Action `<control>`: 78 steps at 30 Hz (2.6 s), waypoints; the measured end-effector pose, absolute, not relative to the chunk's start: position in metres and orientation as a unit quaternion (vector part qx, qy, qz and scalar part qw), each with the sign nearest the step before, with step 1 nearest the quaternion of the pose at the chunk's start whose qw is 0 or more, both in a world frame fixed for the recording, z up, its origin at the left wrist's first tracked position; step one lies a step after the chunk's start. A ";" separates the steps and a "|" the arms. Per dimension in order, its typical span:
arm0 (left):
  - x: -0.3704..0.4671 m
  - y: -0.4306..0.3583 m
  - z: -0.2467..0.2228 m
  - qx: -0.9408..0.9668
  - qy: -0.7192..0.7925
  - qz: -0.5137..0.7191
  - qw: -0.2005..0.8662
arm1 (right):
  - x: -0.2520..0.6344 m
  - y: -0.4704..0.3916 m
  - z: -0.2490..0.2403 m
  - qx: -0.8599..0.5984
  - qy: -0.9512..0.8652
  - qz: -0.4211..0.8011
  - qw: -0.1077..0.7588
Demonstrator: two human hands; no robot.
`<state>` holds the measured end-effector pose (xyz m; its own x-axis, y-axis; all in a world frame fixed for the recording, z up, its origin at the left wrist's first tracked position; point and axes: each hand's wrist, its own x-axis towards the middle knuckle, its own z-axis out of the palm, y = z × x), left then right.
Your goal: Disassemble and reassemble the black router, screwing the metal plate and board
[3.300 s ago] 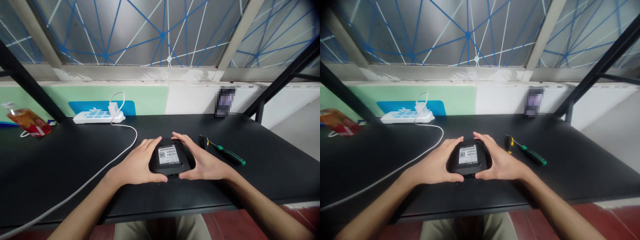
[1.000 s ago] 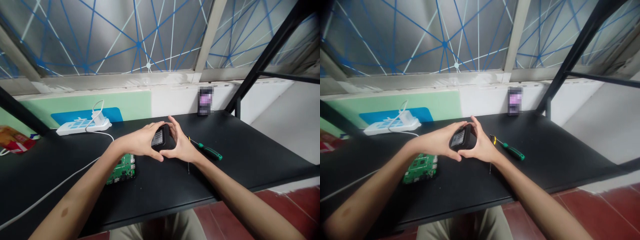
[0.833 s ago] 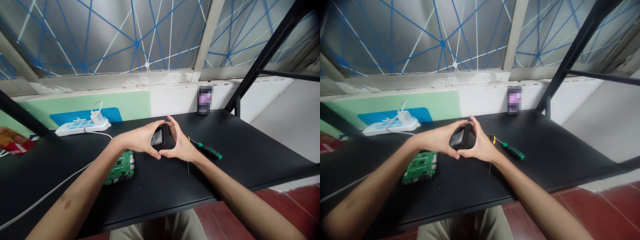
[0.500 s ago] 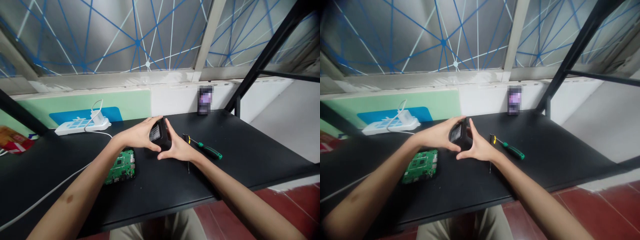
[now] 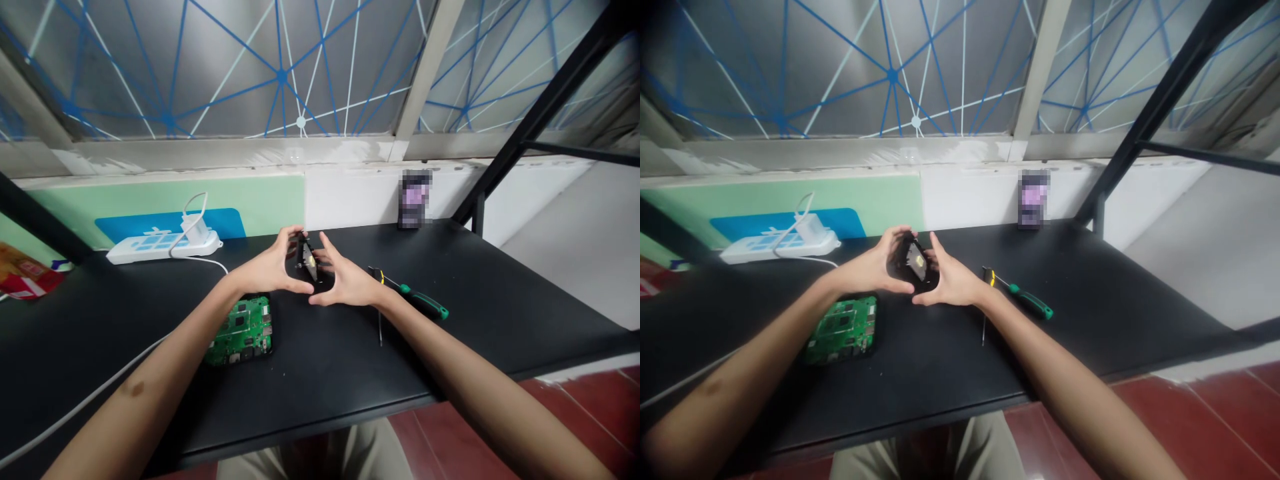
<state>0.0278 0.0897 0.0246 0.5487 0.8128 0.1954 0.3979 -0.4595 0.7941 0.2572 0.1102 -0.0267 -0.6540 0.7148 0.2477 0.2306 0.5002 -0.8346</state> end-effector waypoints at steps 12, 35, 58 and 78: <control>-0.001 0.086 0.006 0.831 0.452 0.188 0.266 | 0.257 0.107 -0.007 -0.366 -0.889 0.219 0.166; -0.005 0.074 0.000 0.842 0.466 0.177 0.207 | 0.259 0.106 -0.010 -0.312 -0.902 0.236 0.182; -0.013 0.072 0.003 0.787 0.457 0.249 0.330 | 0.258 0.102 -0.009 -0.339 -0.873 0.243 0.254; 0.010 0.047 0.021 0.863 0.458 0.154 0.144 | 0.270 0.082 0.008 -0.301 -0.899 0.232 0.217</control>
